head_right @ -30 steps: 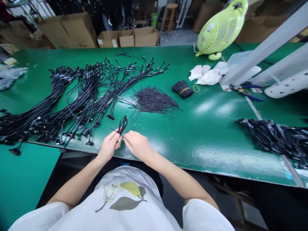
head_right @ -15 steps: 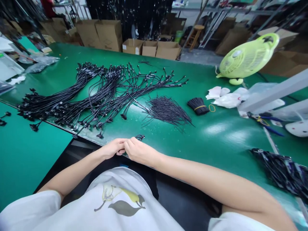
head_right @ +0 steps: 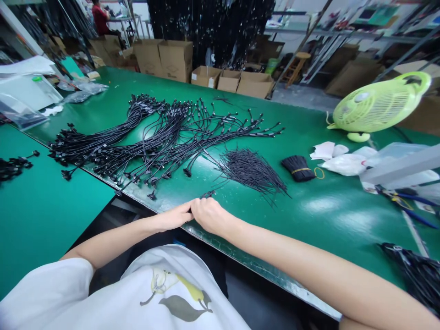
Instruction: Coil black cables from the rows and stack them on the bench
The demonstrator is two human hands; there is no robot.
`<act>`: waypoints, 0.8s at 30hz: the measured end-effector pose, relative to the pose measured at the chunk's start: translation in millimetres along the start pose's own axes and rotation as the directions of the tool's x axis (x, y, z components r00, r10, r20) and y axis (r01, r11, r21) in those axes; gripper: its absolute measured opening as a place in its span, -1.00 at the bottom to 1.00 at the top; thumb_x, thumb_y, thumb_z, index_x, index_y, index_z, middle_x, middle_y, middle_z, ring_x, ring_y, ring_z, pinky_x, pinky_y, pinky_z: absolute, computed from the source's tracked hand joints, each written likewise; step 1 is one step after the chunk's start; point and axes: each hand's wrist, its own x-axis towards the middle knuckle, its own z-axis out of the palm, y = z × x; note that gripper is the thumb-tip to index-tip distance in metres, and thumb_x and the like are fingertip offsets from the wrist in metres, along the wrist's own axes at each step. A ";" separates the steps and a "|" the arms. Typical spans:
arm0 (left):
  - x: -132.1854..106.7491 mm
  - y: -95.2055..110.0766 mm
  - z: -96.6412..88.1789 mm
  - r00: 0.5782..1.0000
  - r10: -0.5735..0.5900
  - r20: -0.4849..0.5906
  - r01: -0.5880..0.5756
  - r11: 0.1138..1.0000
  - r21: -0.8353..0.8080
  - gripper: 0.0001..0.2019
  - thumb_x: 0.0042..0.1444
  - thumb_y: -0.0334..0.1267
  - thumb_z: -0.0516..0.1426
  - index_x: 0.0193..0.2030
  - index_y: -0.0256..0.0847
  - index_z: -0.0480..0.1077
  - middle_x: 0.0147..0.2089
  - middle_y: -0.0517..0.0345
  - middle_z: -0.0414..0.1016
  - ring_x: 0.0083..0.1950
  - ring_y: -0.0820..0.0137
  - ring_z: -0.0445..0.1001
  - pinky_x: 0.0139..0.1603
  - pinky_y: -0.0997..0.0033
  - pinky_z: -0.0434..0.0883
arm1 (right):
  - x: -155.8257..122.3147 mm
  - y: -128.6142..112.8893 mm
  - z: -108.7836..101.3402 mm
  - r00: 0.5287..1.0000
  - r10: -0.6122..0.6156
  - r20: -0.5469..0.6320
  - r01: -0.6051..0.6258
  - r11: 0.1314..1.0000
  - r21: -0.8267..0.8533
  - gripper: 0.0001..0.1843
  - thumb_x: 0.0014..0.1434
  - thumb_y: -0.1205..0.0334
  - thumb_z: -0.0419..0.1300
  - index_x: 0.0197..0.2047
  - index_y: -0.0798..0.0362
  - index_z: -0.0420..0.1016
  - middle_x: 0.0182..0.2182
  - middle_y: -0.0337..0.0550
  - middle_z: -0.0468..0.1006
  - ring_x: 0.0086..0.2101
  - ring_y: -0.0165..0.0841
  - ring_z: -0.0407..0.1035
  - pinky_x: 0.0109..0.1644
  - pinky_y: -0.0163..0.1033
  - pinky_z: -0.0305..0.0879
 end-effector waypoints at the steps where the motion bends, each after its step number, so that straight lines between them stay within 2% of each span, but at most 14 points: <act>1: 4.4 1.7 0.4 0.998 0.037 -0.047 -0.039 0.998 -0.042 -0.68 -0.11 -0.47 0.08 -0.17 -0.21 0.43 -0.25 0.18 0.45 -0.15 0.35 0.34 -0.06 0.37 0.28 | 4.5 1.8 2.0 0.994 0.103 0.018 -0.104 0.991 0.079 -0.81 0.14 0.49 -0.01 -0.35 0.17 0.41 -0.50 -0.05 0.39 -0.53 -0.33 0.20 -0.47 -0.20 -0.11; 3: 13.3 4.2 -2.1 0.988 0.035 -0.148 -0.060 0.984 -0.167 -0.71 -0.01 -0.37 0.07 -0.12 -0.24 0.46 -0.20 0.10 0.47 -0.10 0.29 0.36 0.01 0.28 0.29 | 12.5 3.1 4.4 0.947 0.323 0.007 -0.311 0.906 0.288 -0.80 0.21 0.41 -0.02 -0.33 0.15 0.42 -0.44 -0.04 0.47 -0.48 -0.33 0.30 -0.43 -0.24 -0.02; 5: 18.3 5.9 -9.0 0.972 0.059 -0.228 -0.114 0.965 -0.234 -0.70 0.14 -0.23 0.02 -0.10 -0.29 0.48 -0.16 0.01 0.46 -0.06 0.25 0.37 0.07 0.21 0.29 | 16.9 1.8 6.6 0.851 0.524 -0.037 -0.414 0.713 0.566 -0.74 0.29 0.29 -0.04 -0.33 0.12 0.42 -0.37 -0.06 0.52 -0.38 -0.32 0.37 -0.33 -0.27 0.11; 6: 18.3 6.4 -13.4 0.958 0.121 -0.259 -0.176 0.964 -0.198 -0.69 0.18 -0.19 0.02 -0.09 -0.29 0.50 -0.11 -0.03 0.45 -0.01 0.23 0.36 0.11 0.19 0.27 | 17.4 1.2 8.3 0.803 0.594 -0.041 -0.405 0.595 0.695 -0.72 0.32 0.24 -0.05 -0.34 0.09 0.42 -0.36 -0.10 0.53 -0.35 -0.33 0.38 -0.27 -0.28 0.15; 8: 13.5 6.9 -21.6 0.913 0.308 -0.268 -0.313 0.949 0.022 -0.72 0.19 -0.21 0.06 -0.09 -0.23 0.53 0.00 -0.03 0.38 0.08 0.23 0.31 0.19 0.21 0.21 | 15.1 2.6 12.7 0.757 0.653 0.001 -0.337 0.389 0.857 -0.70 0.31 0.18 -0.03 -0.37 0.07 0.41 -0.39 -0.18 0.52 -0.34 -0.36 0.38 -0.24 -0.30 0.18; 10: 6.2 6.1 -26.3 0.878 0.459 -0.136 -0.406 0.865 0.295 -0.74 0.18 -0.30 0.05 -0.14 -0.15 0.57 -0.03 0.02 0.34 0.05 0.28 0.28 0.19 0.25 0.20 | 9.8 7.9 16.5 0.752 0.655 0.070 -0.320 0.271 0.908 -0.71 0.29 0.18 -0.01 -0.42 0.06 0.39 -0.45 -0.24 0.48 -0.38 -0.38 0.35 -0.27 -0.32 0.16; 11: 3.4 4.8 -26.8 0.878 0.477 -0.038 -0.427 0.816 0.390 -0.72 0.18 -0.33 0.03 -0.19 -0.12 0.59 -0.10 0.04 0.34 -0.01 0.30 0.29 0.15 0.26 0.22 | 6.9 10.9 17.2 0.747 0.658 0.091 -0.335 0.254 0.907 -0.71 0.28 0.20 0.00 -0.44 0.07 0.38 -0.47 -0.25 0.46 -0.39 -0.39 0.33 -0.28 -0.32 0.14; 13: 2.0 1.1 -24.7 0.900 0.419 0.119 -0.423 0.773 0.473 -0.69 0.17 -0.34 0.01 -0.25 -0.10 0.61 -0.21 0.07 0.32 -0.11 0.32 0.30 0.07 0.28 0.26 | 2.1 13.8 15.0 0.723 0.686 0.085 -0.388 0.301 0.871 -0.72 0.28 0.23 0.00 -0.44 0.07 0.37 -0.47 -0.25 0.45 -0.40 -0.40 0.30 -0.28 -0.32 0.11; 15: 6.6 -2.3 -22.4 0.943 0.319 0.097 -0.330 0.844 0.424 -0.73 0.12 -0.29 0.05 -0.24 -0.14 0.60 -0.25 0.08 0.34 -0.15 0.32 0.31 0.01 0.28 0.28 | 0.0 8.9 9.6 0.742 0.670 0.027 -0.415 0.428 0.803 -0.75 0.29 0.25 0.02 -0.41 0.07 0.38 -0.42 -0.22 0.47 -0.38 -0.40 0.30 -0.27 -0.32 0.09; 17: 12.8 -2.0 -24.1 0.981 0.194 -0.032 -0.184 0.963 0.199 -0.71 0.12 -0.17 0.07 -0.20 -0.21 0.59 -0.26 0.06 0.38 -0.19 0.31 0.32 -0.03 0.29 0.30 | -0.3 -2.1 5.0 0.820 0.572 -0.020 -0.373 0.560 0.740 -0.79 0.29 0.27 0.03 -0.37 0.07 0.40 -0.37 -0.19 0.49 -0.36 -0.40 0.31 -0.27 -0.32 0.07; 18: 14.6 -0.1 -26.5 0.989 0.132 -0.069 -0.129 0.991 0.046 -0.66 0.13 -0.10 0.06 -0.20 -0.25 0.58 -0.27 0.04 0.40 -0.21 0.31 0.33 -0.06 0.29 0.31 | -0.5 -7.8 4.2 0.858 0.514 -0.024 -0.341 0.603 0.721 -0.80 0.30 0.27 0.04 -0.36 0.07 0.41 -0.36 -0.19 0.50 -0.35 -0.40 0.32 -0.27 -0.33 0.07; 20: 13.1 5.4 -31.6 0.994 0.087 -0.062 -0.096 0.983 -0.159 -0.55 0.17 0.02 0.01 -0.25 -0.30 0.58 -0.26 0.01 0.42 -0.23 0.33 0.33 -0.10 0.32 0.32 | -1.7 -14.4 6.1 0.891 0.454 -0.005 -0.322 0.639 0.699 -0.79 0.30 0.28 0.05 -0.36 0.07 0.41 -0.36 -0.20 0.50 -0.35 -0.41 0.32 -0.29 -0.34 0.05; 22: 6.1 9.2 -32.0 0.990 0.136 -0.033 -0.139 0.985 -0.100 -0.54 0.18 0.05 0.03 -0.38 -0.30 0.58 -0.24 0.01 0.39 -0.21 0.34 0.34 -0.08 0.34 0.32 | -3.7 -12.9 11.4 0.869 0.495 0.020 -0.377 0.634 0.675 -0.78 0.31 0.28 0.04 -0.37 0.07 0.41 -0.38 -0.20 0.49 -0.37 -0.42 0.32 -0.31 -0.34 0.04; 24: -1.5 7.6 -25.4 0.972 0.218 -0.088 -0.210 0.973 0.093 -0.65 0.13 -0.02 0.15 -0.42 -0.28 0.56 -0.20 0.03 0.37 -0.12 0.33 0.36 0.02 0.36 0.30 | -5.6 -6.8 16.7 0.822 0.569 0.004 -0.434 0.622 0.652 -0.77 0.32 0.28 0.03 -0.35 0.08 0.42 -0.38 -0.19 0.49 -0.37 -0.41 0.32 -0.31 -0.34 0.05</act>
